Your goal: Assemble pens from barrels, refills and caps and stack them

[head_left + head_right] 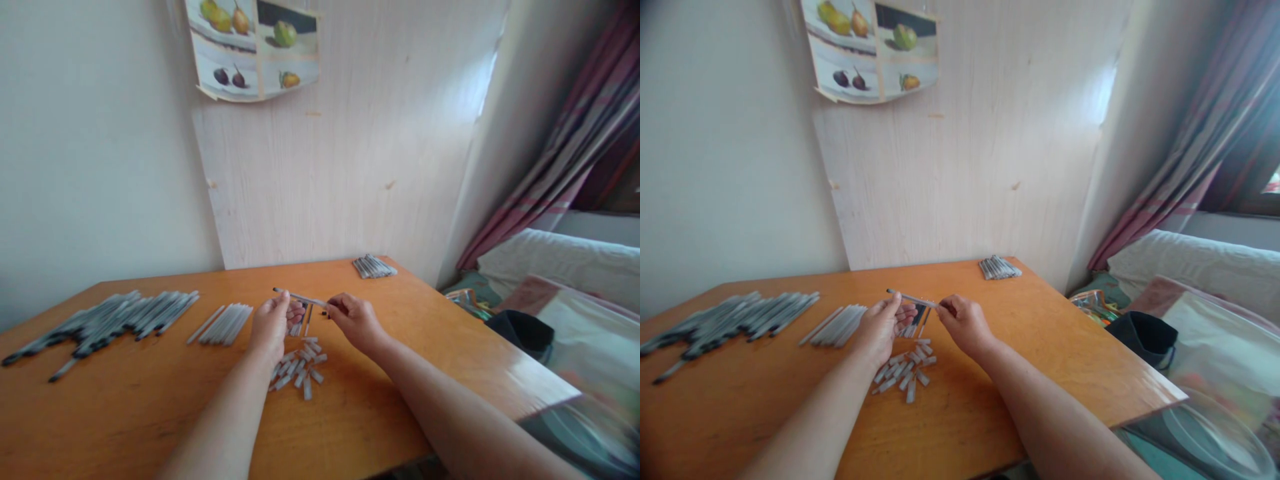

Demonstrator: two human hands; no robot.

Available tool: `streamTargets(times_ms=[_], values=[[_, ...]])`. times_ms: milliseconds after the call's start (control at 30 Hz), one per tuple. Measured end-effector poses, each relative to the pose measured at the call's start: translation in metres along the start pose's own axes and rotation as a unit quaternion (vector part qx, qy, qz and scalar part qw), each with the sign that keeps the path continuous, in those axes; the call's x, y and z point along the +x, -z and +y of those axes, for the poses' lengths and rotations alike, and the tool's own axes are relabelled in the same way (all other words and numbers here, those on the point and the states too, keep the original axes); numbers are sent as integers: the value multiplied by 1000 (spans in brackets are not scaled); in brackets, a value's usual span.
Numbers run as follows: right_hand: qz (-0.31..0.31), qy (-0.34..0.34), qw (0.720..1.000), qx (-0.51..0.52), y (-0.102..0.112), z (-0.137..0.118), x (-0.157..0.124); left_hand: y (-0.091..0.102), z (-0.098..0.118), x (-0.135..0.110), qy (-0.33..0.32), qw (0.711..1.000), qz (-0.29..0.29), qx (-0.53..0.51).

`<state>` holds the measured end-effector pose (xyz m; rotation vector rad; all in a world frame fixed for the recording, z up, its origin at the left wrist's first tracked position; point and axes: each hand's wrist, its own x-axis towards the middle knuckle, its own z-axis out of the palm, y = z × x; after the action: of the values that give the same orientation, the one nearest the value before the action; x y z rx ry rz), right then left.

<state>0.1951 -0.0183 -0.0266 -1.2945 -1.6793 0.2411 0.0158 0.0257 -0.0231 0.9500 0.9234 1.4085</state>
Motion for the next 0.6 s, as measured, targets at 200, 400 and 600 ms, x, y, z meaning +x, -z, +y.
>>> streamTargets(times_ms=[200, 400, 600], values=[[64, -49, 996, -49, 6, 14, 6, 18, -3, 18, -130, 976, 75, 158], [121, -109, 979, -124, 24, 33, 19, 37, 3, 28, -250, 876, 127, 393], [156, -184, 952, -188, 55, 47, 42, 38, 7, 23, -251, 816, 156, 497]])
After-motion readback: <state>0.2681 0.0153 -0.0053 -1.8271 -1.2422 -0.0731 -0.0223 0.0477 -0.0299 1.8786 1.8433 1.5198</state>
